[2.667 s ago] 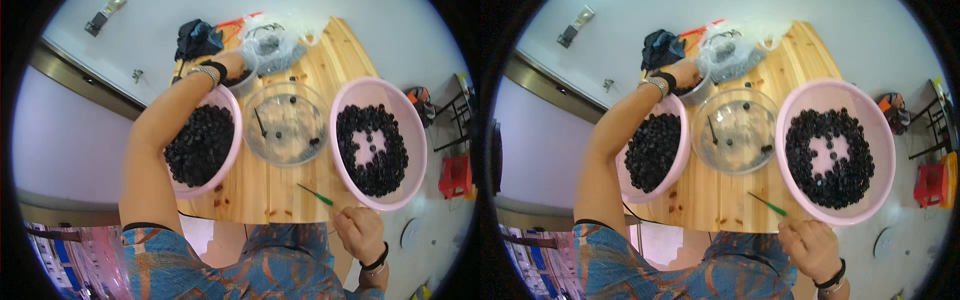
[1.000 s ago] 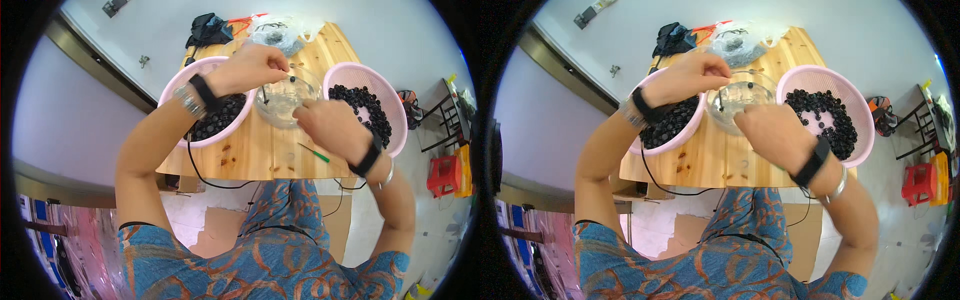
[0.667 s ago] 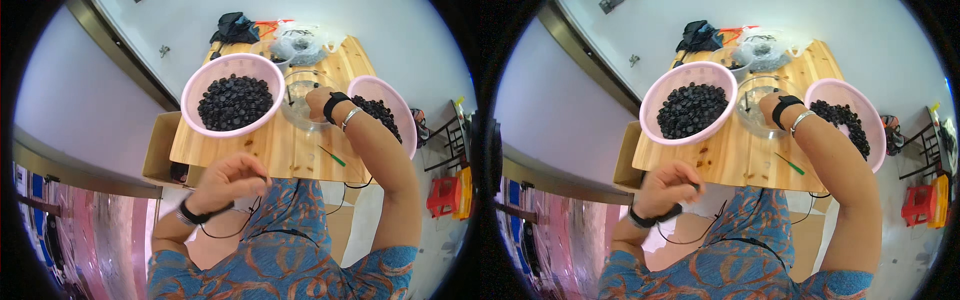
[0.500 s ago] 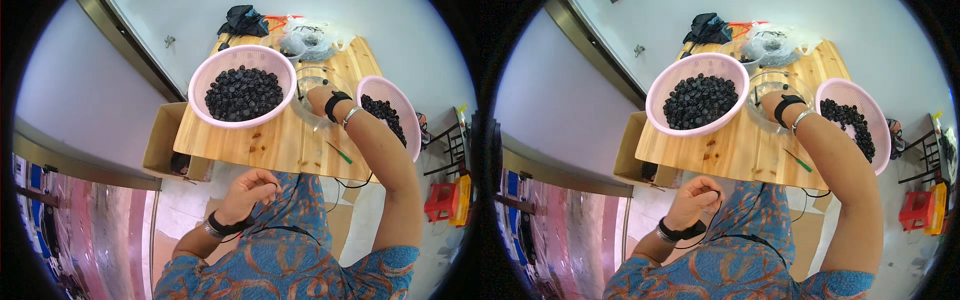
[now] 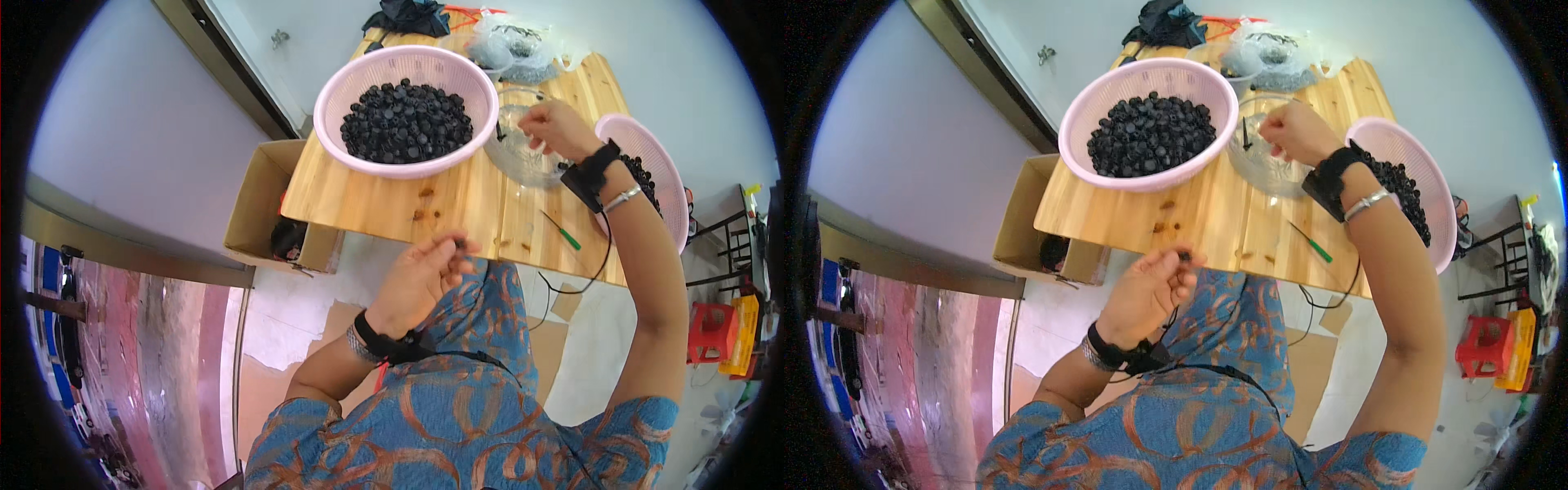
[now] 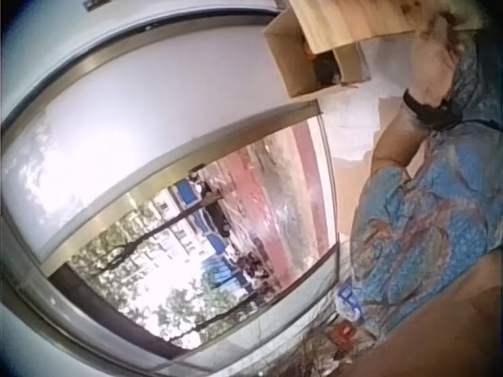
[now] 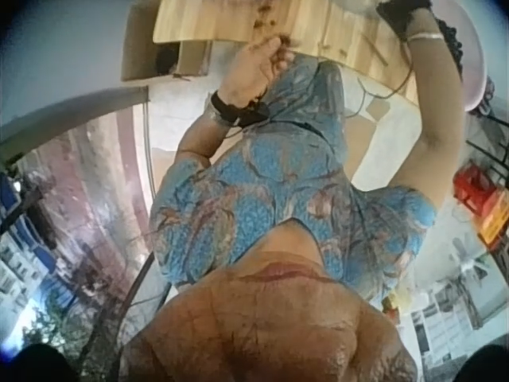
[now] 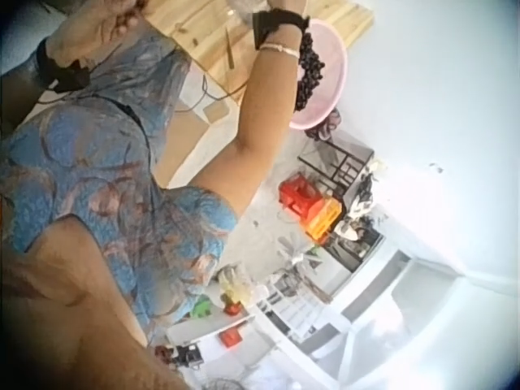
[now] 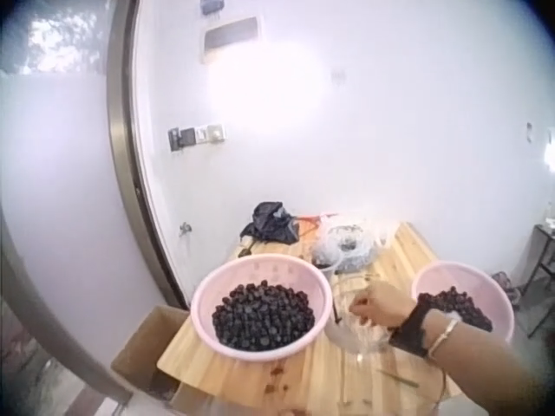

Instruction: The recorder is assembling small black shoe components by picking them from bowls and joining them together.

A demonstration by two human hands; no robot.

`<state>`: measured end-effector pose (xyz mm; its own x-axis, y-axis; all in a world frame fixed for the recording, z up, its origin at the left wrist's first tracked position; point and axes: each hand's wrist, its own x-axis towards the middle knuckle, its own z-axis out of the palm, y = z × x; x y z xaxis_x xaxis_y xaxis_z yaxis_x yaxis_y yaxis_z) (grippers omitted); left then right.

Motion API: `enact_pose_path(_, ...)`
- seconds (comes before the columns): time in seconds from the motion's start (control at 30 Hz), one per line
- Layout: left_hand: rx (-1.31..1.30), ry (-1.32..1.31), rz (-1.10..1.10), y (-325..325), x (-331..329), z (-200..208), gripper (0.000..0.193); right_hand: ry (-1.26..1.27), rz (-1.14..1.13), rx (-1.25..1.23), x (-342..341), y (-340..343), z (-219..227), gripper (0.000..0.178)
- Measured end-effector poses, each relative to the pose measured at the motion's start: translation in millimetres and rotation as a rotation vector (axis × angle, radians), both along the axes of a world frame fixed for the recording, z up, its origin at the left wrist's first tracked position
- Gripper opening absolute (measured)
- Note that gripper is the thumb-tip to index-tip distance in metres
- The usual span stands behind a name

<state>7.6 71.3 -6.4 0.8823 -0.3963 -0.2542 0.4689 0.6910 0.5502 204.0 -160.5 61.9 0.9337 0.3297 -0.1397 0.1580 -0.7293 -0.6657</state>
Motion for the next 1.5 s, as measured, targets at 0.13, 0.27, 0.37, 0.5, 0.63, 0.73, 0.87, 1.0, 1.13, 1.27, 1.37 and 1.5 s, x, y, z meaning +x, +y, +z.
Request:
enact_pose_path(0.13,-0.084,-0.04,0.089,-6.0,6.3,4.6,0.02,0.154,-0.055,0.662,-72.3,22.4,21.1,0.016)
enact_pose_path(0.27,-0.118,0.015,0.109,-21.3,14.3,8.9,0.02,0.297,-0.094,1.03,-124.9,17.0,-2.9,0.018)
enact_pose_path(0.37,-0.159,0.005,0.113,-31.6,16.0,6.6,0.02,0.329,-0.129,1.164,-148.2,15.8,-18.7,0.021)
enact_pose_path(0.5,-0.175,0.007,0.096,-42.9,14.1,7.5,0.022,0.274,-0.151,1.239,-164.1,9.7,-36.6,0.022)
enact_pose_path(0.63,-0.185,0.032,0.095,-53.4,8.2,12.9,0.025,0.232,-0.094,1.266,-172.0,-0.7,-46.6,0.019)
enact_pose_path(0.73,-0.181,0.028,0.069,-57.8,5.1,10.9,0.024,0.18,-0.086,1.244,-177.3,-6.1,-50.5,0.015)
enact_pose_path(0.87,-0.189,0.042,0.072,-65.0,2.9,10.9,0.023,0.071,-0.217,1.134,-183.0,-11.1,-48.6,0.02)
enact_pose_path(1.0,-0.208,0.059,0.066,-69.6,3.3,6.0,0.021,-0.258,-0.205,0.822,-188.5,-13.9,-42.4,0.026)
enact_pose_path(1.13,-0.205,0.048,0.063,-73.3,3.0,5.9,0.021,-0.238,-0.245,0.888,-199.8,-9.0,-36.7,0.016)
enact_pose_path(1.27,-0.214,0.027,0.046,-76.8,1.7,11.8,0.024,-0.407,-0.15,0.605,-201.5,-9.3,-30.1,0.009)
enact_pose_path(1.37,-0.185,0.075,0.063,-80.2,-0.1,11.6,0.026,-0.584,-0.076,0.492,-200.6,-3.1,-28.5,0.01)
enact_pose_path(1.5,-0.206,0.051,0.04,-82.1,-2.4,6.3,0.024,-0.678,-0.067,0.402,-198.7,0.2,-32.6,0.012)
